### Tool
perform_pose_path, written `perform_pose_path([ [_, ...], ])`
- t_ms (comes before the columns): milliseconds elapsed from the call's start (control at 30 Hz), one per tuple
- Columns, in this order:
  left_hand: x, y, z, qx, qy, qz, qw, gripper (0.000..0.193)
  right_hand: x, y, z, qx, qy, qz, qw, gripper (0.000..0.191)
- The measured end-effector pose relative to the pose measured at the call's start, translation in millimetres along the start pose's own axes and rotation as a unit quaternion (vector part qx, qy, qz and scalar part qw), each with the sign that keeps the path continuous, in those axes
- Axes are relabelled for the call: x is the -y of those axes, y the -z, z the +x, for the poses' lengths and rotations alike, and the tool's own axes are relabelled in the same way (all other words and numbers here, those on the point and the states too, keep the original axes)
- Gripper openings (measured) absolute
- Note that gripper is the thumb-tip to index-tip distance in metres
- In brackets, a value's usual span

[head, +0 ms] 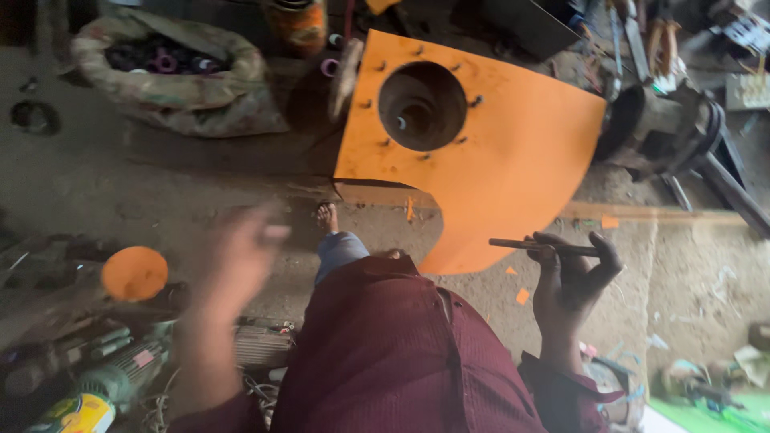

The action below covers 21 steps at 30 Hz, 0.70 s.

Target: The person traces a circle onto orange gasket paper using a pen around a round metal flange on the workbench, cuts out the traced circle with scissors, and fits the cut gasket over the studs of the pump housing. They then handle a can, wipe parts with a cloth, and use a hammer on the pump assembly.

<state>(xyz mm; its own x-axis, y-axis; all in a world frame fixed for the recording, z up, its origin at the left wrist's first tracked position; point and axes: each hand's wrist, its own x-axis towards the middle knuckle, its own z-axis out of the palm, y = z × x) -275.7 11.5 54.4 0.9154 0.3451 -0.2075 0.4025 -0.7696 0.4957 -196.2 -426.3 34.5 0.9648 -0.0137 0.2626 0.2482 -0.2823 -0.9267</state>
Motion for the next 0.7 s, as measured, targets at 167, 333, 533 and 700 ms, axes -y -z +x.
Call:
perform_pose_path([
  [167,-101.5,-32.2,3.6,-0.012,-0.339,-0.18,0.923,0.06,12.2,-58.6,21.3,0.124,-0.029,0.129,0.984,0.046],
  [333,-123.1,-37.3,28.9,0.127,-0.28,-0.175,0.935,0.047,56.1,-107.8,21.9,0.173,0.018,-0.173,0.97,0.031],
  [533,-39.6,-21.3,90.0,-0.016,-0.116,-0.099,0.988,0.039,75.2,-93.7,23.3,0.1,-0.012,-0.099,0.99,0.046],
  [700,16.2,7.8,171.0,0.009,-0.013,0.061,0.998,0.036,62.9,-67.0,-10.5,-0.026,-0.2,-0.067,0.977,0.036],
])
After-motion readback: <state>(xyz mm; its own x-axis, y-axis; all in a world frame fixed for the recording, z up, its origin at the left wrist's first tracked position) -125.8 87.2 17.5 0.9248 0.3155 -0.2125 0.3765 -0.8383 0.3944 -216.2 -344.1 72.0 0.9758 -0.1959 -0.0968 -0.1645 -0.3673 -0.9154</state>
